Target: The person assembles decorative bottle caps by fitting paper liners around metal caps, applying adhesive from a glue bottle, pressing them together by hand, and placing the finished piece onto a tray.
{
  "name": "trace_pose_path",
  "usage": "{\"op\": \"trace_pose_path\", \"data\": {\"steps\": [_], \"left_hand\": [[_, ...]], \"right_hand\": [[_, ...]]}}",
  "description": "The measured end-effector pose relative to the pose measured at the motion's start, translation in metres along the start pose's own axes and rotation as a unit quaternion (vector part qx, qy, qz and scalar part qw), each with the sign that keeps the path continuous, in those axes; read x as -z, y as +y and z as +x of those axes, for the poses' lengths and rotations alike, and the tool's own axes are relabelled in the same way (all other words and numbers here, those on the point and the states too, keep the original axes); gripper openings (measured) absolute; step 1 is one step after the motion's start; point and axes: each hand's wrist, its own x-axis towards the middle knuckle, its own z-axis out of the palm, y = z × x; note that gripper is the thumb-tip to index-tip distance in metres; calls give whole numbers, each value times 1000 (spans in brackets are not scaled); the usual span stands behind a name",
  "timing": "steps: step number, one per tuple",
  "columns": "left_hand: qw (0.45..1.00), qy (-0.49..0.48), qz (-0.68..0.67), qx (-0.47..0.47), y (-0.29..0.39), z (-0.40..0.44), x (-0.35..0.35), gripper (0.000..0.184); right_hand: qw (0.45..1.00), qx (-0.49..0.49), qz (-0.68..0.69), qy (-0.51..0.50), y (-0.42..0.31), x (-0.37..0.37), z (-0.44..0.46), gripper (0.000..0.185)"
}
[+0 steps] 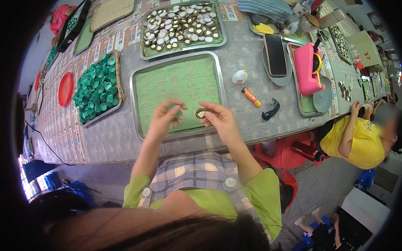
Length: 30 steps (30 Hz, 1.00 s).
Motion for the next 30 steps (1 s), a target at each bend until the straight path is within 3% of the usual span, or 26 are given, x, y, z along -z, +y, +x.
{"op": "trace_pose_path", "data": {"steps": [1,5,11,14,15,16,17,18,20,30], "left_hand": [[998,-13,-58,28,-6,0,-10,16],[992,-18,-81,92,-15,-2,-30,21],[993,-49,-35,101,-26,-5,-28,16],[997,25,-44,66,-25,-7,-35,10],[996,27,-45,66,-27,-7,-38,10],[991,80,42,-99,-29,-6,-41,9],[948,129,128,-260,-31,-7,-43,8],[949,130,128,-258,-30,-9,-43,8],[889,123,286,-337,-23,-13,-44,10],[819,165,337,-434,-25,-11,-43,23]], "right_hand": [[1000,-2,14,10,0,-2,-1,28],[999,-27,35,14,1,1,-2,25],[999,-31,8,-17,5,7,-2,18],[1000,9,-4,19,7,2,-4,20],[993,67,-92,37,10,2,-6,21],[975,125,-178,54,12,2,-7,23],[975,123,-179,53,12,-1,-7,23],[980,117,-153,52,11,-4,-8,24],[984,110,-127,53,11,-10,-10,26],[994,109,-15,-3,12,-18,-9,32]]}}
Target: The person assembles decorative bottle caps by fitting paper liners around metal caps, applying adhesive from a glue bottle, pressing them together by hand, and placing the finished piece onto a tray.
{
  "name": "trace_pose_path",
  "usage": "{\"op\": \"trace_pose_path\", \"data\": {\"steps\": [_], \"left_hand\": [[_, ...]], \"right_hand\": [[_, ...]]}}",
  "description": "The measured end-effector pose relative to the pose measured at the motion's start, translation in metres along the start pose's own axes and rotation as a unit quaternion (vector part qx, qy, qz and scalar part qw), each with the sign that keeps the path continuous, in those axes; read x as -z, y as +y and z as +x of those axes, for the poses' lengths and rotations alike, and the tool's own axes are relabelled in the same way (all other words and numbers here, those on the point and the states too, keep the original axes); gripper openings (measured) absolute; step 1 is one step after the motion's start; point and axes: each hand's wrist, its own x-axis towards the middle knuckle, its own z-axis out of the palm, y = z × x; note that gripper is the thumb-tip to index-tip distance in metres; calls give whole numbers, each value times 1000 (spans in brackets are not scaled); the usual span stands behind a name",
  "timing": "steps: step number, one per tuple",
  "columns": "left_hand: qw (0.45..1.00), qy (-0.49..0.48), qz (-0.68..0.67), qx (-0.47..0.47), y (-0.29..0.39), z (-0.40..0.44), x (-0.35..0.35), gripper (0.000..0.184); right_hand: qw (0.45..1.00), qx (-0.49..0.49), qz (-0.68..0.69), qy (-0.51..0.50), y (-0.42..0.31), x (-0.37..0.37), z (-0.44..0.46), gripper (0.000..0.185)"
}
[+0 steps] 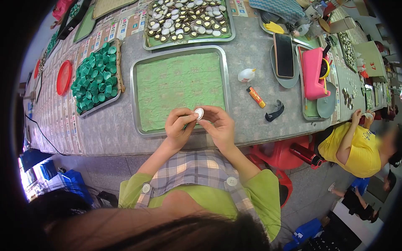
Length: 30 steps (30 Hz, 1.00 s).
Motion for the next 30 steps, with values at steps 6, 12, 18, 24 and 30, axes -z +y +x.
{"op": "trace_pose_path", "data": {"steps": [6,12,18,24,30], "left_hand": [[993,-41,-56,91,0,-2,5,29],[741,-98,-491,447,-2,8,18,65],[663,-86,-609,426,3,12,19,69],[583,-34,-650,486,7,18,21,48],[529,-15,-683,503,9,20,22,49]], "right_hand": [[992,-44,118,2,7,6,6,32],[997,-33,72,8,4,11,7,33],[998,11,-53,8,-11,8,9,33],[986,68,-152,-14,-18,2,11,32],[975,79,-205,-13,-18,0,10,32]]}}
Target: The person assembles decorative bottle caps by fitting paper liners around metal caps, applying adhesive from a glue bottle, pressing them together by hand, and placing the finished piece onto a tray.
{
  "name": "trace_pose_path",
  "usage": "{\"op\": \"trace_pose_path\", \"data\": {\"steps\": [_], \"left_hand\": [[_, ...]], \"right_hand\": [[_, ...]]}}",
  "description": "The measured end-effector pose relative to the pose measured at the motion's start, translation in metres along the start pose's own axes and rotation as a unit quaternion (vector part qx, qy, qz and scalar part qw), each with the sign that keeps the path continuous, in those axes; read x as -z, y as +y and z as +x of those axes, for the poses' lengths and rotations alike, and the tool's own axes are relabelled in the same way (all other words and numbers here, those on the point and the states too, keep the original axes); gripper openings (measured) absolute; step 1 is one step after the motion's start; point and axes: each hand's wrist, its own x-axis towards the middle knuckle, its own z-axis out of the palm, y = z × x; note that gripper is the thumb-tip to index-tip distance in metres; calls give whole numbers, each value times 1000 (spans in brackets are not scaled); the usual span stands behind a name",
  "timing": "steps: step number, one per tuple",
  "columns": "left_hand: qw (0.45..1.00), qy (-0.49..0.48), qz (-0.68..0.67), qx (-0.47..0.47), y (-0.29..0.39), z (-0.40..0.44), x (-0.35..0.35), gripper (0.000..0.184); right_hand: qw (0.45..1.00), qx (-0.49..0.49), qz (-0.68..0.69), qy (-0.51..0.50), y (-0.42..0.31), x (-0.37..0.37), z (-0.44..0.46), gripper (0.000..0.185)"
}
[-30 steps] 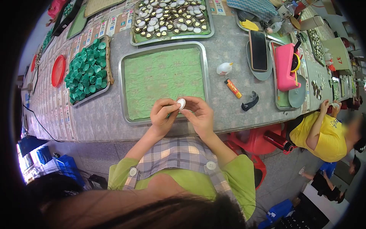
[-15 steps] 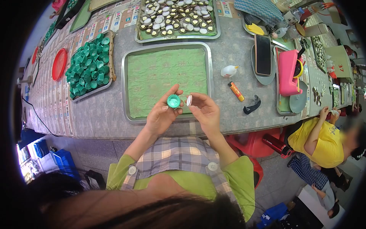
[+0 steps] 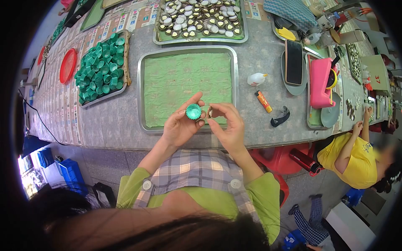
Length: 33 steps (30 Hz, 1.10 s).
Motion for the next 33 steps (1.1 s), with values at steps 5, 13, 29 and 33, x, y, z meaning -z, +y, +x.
{"op": "trace_pose_path", "data": {"steps": [5,13,29,33], "left_hand": [[995,19,90,-35,-3,0,-2,50],[980,-56,154,-113,-12,4,19,50],[980,-48,148,-121,-18,8,25,41],[981,-51,146,-117,-18,9,28,40]], "right_hand": [[995,30,-95,3,-10,-2,2,31],[947,143,-287,-3,-20,-8,9,35],[924,167,-344,-13,-20,-13,13,33],[921,164,-353,-20,-21,-13,14,33]]}}
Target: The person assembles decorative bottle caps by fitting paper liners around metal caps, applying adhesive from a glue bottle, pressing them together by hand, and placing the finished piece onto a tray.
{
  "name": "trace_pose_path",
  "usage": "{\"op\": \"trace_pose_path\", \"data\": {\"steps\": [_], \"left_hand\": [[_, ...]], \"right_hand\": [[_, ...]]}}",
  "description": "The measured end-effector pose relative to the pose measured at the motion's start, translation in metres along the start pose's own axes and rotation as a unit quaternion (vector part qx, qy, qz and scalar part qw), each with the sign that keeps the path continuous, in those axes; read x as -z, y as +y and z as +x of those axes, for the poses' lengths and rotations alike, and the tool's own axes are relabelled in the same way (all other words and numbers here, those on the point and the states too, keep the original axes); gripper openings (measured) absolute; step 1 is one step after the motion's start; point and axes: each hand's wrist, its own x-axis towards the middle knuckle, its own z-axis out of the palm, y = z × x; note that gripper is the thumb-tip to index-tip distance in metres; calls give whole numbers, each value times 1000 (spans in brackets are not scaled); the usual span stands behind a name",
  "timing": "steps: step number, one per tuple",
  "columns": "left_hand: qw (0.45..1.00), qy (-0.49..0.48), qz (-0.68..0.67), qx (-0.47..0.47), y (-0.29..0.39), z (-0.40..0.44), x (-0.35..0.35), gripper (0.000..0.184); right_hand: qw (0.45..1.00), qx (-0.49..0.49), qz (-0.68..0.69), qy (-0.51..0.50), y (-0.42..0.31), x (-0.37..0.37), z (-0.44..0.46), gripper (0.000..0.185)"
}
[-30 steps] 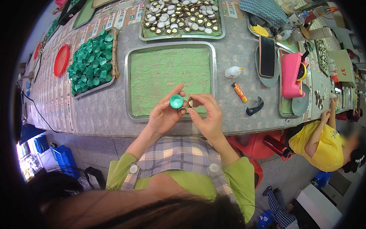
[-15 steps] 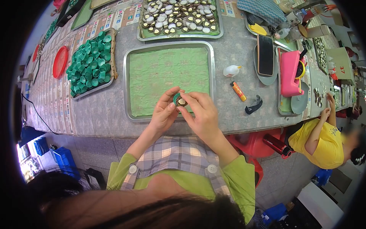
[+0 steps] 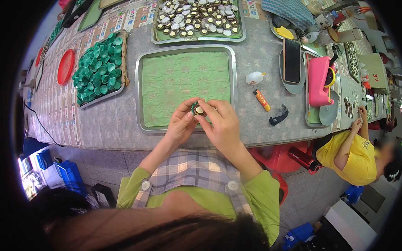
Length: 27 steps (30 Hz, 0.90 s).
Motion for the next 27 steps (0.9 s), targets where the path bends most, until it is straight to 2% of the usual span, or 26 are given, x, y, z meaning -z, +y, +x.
{"op": "trace_pose_path", "data": {"steps": [15,20,24,26,27], "left_hand": [[999,-12,-20,33,-1,-1,2,42],[998,17,11,58,3,-2,-2,40],[1000,2,-8,26,-3,-3,1,35],[999,16,45,2,-3,-3,0,33],[999,17,44,2,-3,-3,0,33]], "right_hand": [[999,-46,24,15,-1,9,-4,33],[998,-48,25,12,-1,8,-6,33],[997,-59,38,8,1,5,-8,33],[996,-75,50,2,2,6,-8,33],[989,-103,104,-3,2,6,-8,34]]}}
